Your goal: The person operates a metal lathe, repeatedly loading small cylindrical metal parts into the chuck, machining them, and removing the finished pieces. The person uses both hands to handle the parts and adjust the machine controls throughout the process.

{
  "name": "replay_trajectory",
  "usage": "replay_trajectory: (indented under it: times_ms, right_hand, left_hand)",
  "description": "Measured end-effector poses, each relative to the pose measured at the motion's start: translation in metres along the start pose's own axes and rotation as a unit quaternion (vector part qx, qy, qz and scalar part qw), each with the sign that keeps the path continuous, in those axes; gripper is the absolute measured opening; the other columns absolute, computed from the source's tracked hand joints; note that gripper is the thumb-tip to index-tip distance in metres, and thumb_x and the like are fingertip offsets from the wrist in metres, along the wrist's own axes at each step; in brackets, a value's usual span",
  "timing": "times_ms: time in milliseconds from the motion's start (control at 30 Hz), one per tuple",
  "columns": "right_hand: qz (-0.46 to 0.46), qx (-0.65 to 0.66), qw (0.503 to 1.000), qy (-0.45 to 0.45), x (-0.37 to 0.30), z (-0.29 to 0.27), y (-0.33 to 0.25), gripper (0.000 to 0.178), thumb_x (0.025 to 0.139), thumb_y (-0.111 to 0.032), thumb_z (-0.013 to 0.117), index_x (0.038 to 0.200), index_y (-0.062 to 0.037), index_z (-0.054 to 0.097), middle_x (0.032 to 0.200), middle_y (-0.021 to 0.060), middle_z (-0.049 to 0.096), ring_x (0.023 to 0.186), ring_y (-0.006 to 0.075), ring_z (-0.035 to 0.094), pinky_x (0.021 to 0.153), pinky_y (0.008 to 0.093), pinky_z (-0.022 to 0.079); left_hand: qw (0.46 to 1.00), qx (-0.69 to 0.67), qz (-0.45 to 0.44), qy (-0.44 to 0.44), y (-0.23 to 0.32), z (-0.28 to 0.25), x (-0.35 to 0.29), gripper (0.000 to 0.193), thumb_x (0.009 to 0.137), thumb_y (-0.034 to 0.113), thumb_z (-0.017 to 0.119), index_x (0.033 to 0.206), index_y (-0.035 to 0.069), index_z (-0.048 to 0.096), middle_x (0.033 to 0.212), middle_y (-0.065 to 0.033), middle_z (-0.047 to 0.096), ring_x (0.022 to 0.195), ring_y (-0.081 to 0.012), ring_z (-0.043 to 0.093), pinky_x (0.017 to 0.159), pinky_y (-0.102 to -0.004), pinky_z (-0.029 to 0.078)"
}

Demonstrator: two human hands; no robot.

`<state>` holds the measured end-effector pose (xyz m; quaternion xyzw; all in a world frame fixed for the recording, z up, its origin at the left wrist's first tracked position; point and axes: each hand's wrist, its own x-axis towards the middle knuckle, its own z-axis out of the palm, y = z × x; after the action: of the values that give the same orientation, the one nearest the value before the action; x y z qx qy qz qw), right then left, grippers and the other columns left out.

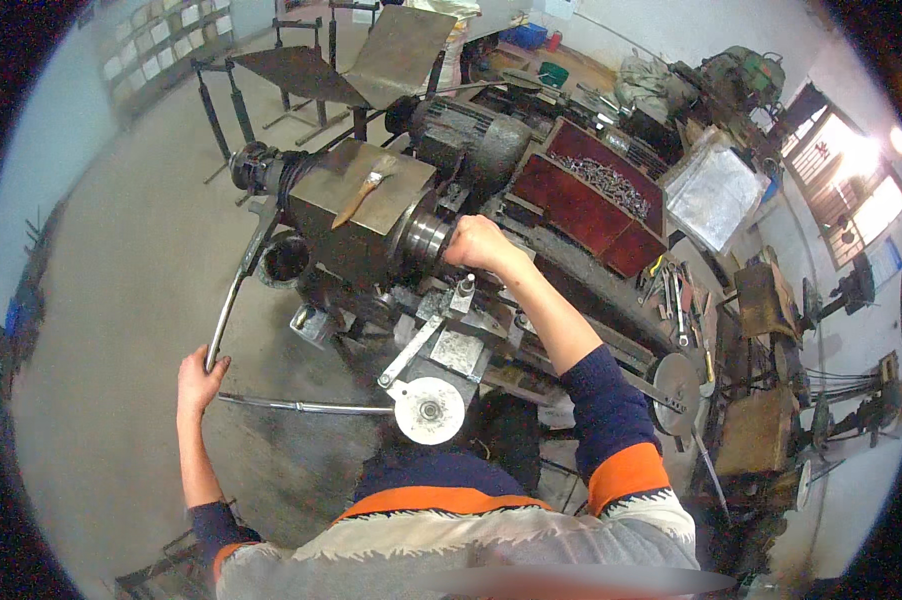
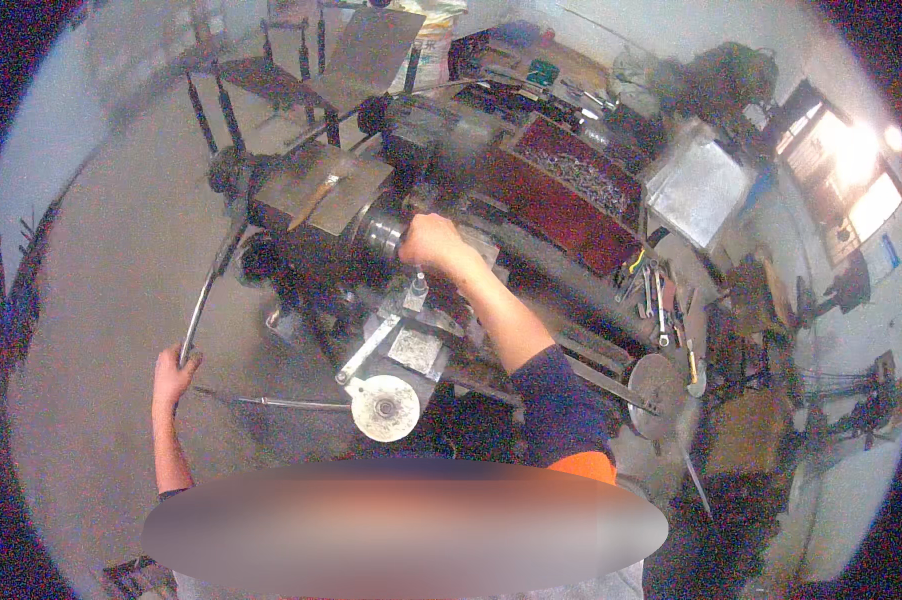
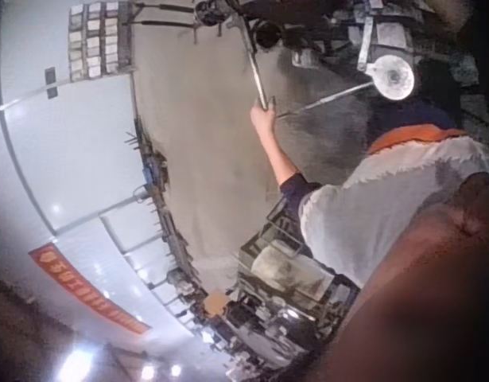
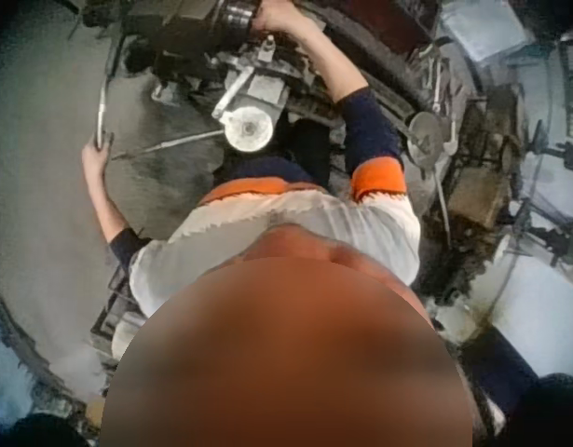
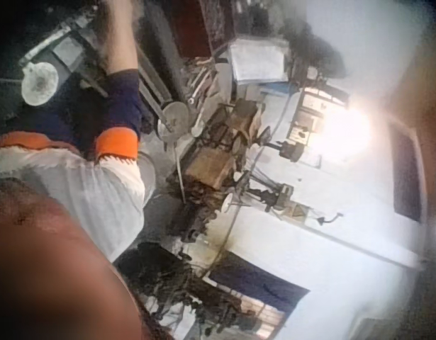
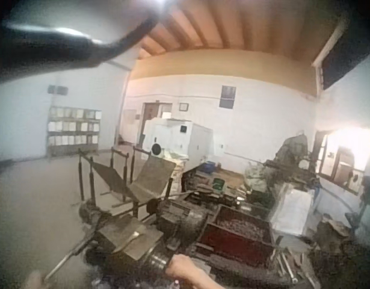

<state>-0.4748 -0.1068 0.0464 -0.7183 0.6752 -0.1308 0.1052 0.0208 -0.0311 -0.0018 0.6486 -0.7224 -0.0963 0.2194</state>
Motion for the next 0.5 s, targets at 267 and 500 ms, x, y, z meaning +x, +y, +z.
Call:
replay_trajectory:
  times_ms: [267, 500]
  right_hand:
    - [-0.069, -0.035, 0.997, 0.005, 0.005, 0.001, 0.001, 0.023, 0.055, -0.022, 0.060, 0.063, -0.0017, 0.064, 0.062, 0.0197, 0.057, 0.059, 0.0332, 0.059, 0.059, 0.0369, 0.048]
    - [-0.072, 0.013, 0.997, -0.021, 0.013, 0.006, 0.010, 0.023, 0.055, -0.019, 0.059, 0.069, -0.0007, 0.065, 0.063, 0.0195, 0.058, 0.059, 0.0304, 0.060, 0.059, 0.0341, 0.048]
  left_hand:
    - [0.998, -0.014, -0.049, -0.024, 0.000, 0.001, 0.001, 0.030, 0.071, 0.027, 0.067, 0.074, 0.000, 0.054, 0.067, -0.0211, 0.056, 0.070, -0.0400, 0.056, 0.060, -0.0452, 0.042]
    - [0.991, 0.115, -0.061, -0.021, 0.004, -0.002, -0.010, 0.030, 0.072, 0.025, 0.066, 0.083, 0.001, 0.052, 0.072, -0.0203, 0.059, 0.075, -0.0393, 0.057, 0.065, -0.0465, 0.045]
